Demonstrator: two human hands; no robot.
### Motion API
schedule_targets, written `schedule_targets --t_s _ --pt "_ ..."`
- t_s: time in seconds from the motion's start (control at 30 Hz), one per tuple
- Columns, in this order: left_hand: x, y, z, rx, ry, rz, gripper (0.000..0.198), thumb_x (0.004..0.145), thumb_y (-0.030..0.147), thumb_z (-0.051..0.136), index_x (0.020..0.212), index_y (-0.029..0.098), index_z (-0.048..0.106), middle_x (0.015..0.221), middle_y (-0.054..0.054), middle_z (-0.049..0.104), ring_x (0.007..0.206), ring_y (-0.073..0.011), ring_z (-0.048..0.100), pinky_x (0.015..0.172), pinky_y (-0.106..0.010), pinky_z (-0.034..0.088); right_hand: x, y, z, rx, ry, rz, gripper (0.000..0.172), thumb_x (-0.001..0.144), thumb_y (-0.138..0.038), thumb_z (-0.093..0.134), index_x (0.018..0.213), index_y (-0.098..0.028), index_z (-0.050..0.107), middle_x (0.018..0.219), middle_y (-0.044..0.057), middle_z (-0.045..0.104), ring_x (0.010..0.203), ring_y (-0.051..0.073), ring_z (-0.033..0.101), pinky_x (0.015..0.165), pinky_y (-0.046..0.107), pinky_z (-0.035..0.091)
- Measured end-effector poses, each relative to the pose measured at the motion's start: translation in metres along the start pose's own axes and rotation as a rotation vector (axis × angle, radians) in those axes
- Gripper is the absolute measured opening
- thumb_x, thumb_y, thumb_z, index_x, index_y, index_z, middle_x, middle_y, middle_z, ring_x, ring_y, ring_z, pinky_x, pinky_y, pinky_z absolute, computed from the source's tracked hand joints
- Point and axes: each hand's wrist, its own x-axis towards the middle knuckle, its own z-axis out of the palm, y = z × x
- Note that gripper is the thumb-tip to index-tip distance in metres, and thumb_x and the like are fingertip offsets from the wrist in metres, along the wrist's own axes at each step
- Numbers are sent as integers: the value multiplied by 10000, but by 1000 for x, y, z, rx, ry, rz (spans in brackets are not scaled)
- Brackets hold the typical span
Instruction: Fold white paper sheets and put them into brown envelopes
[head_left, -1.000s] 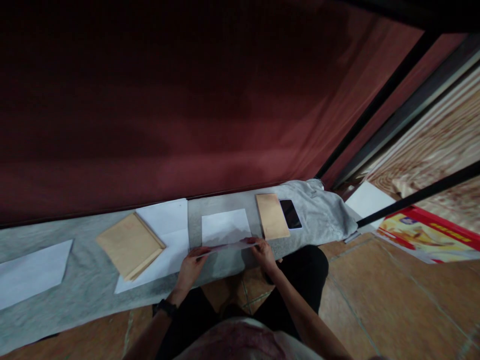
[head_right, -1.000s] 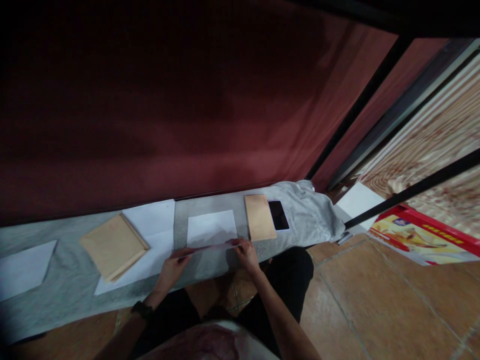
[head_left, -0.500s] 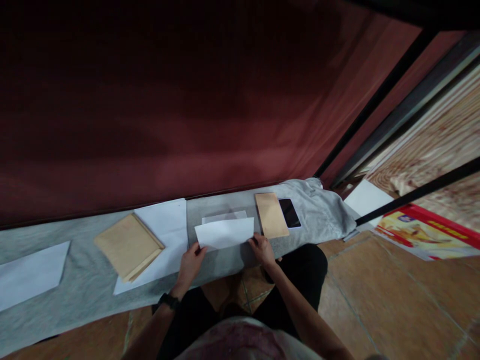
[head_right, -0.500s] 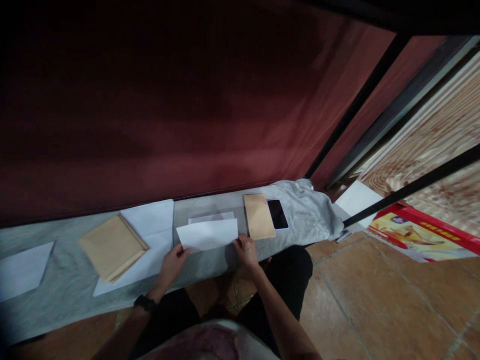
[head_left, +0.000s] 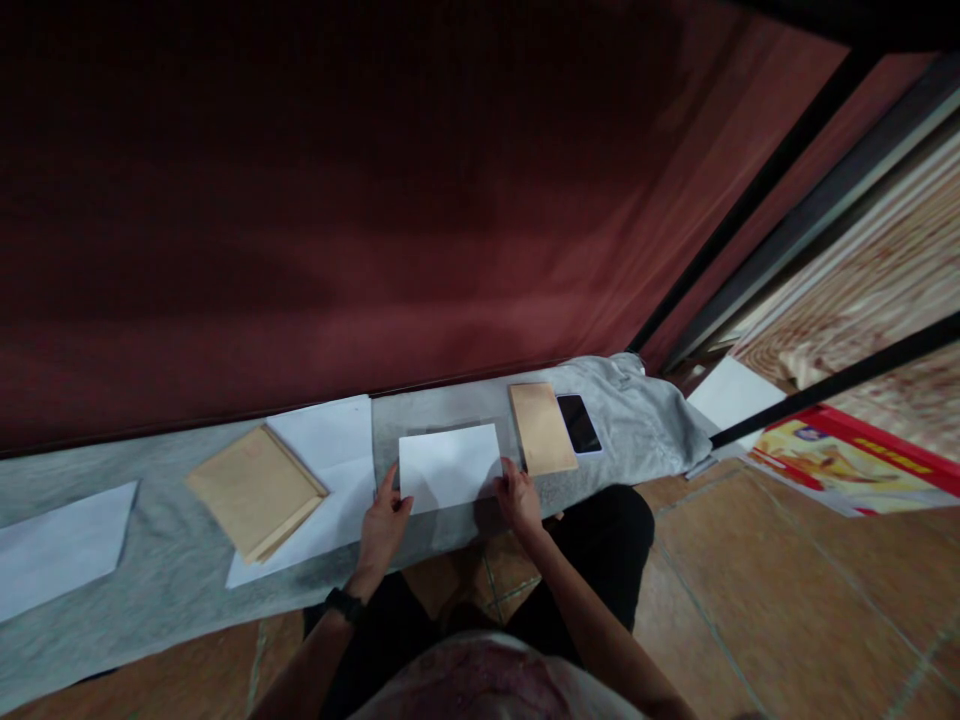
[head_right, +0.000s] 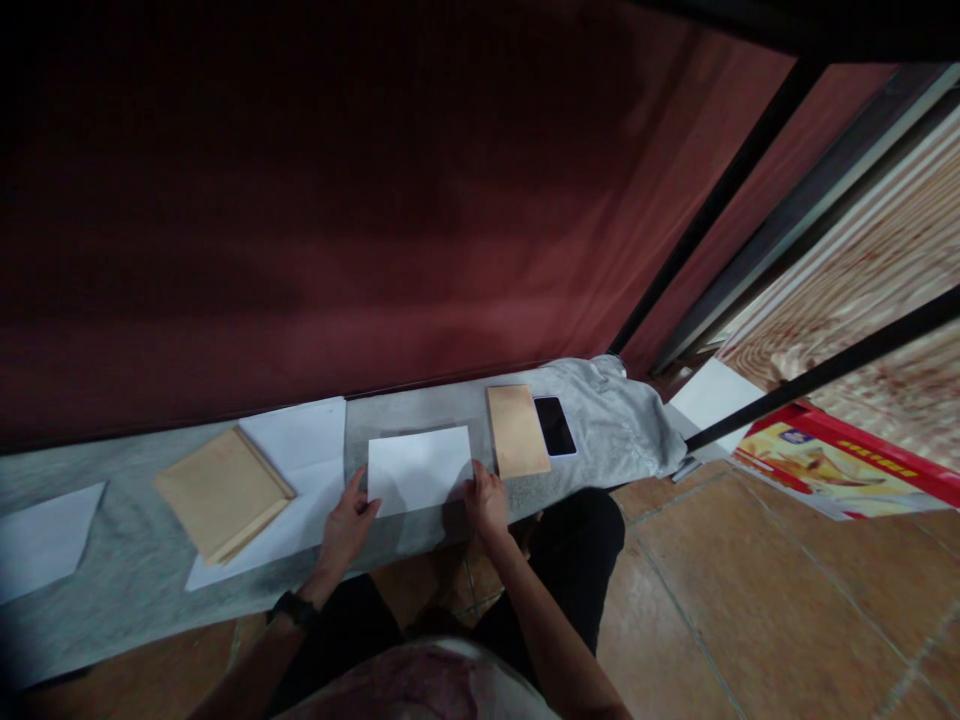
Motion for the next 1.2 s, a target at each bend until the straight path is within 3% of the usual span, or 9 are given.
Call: schedule_targets --t_s 0.2,0.5,0.63,0.8,0.93,1.07,1.2 --pt "-2 4 0 76 -20 -24 621 911 269 555 1510 208 401 893 -12 704 793 -186 684 751 -293 493 -4 -3 2 -152 14 -98 439 976 -182 490 1411 -134 512 1254 141 689 1075 253 649 992 370 463" --pt "-2 12 0 169 -59 -31 584 930 252 509 1503 203 411 944 -38 706 829 -206 682 761 -308 488 -4 -7 -5 -172 14 -131 398 976 -166 470 1360 -119 559 1105 155 693 990 285 604 921 425 484" --pt "-1 10 2 162 -52 -15 568 916 245 516 1477 191 447 946 -44 698 842 -211 681 788 -318 504 -2 -15 -5 -105 18 -182 412 965 -158 481 1367 -120 562 1285 179 641 1162 294 568 997 438 468" --pt "2 7 5 140 -13 23 563 888 219 530 1448 184 482 994 -63 681 894 -220 670 846 -343 522 5 -46 11 -29 -53 -318 457 1010 -251 467 1447 -122 506 1512 150 503 1391 282 445 1132 438 385" --pt "6 4 6 120 2 29 538 872 198 546 1410 194 516 971 -52 668 869 -211 660 870 -350 531 11 -65 24 -41 -138 -368 482 1042 -367 457 1478 -164 485 1561 131 453 1440 276 401 1186 462 313" --pt "4 2 4 150 -9 28 513 901 209 528 1412 173 513 1050 -82 665 898 -217 660 897 -365 531 12 -68 28 -92 -152 -355 506 1041 -411 472 1501 -198 460 1582 130 421 1454 288 383 1201 507 272" --pt "-5 9 8 292 74 122 483 927 187 473 1406 175 530 1238 -137 631 1097 -266 626 998 -435 495 10 -68 27 -102 -142 -350 512 1041 -427 467 1508 -216 453 1581 116 425 1454 285 388 1208 510 257"
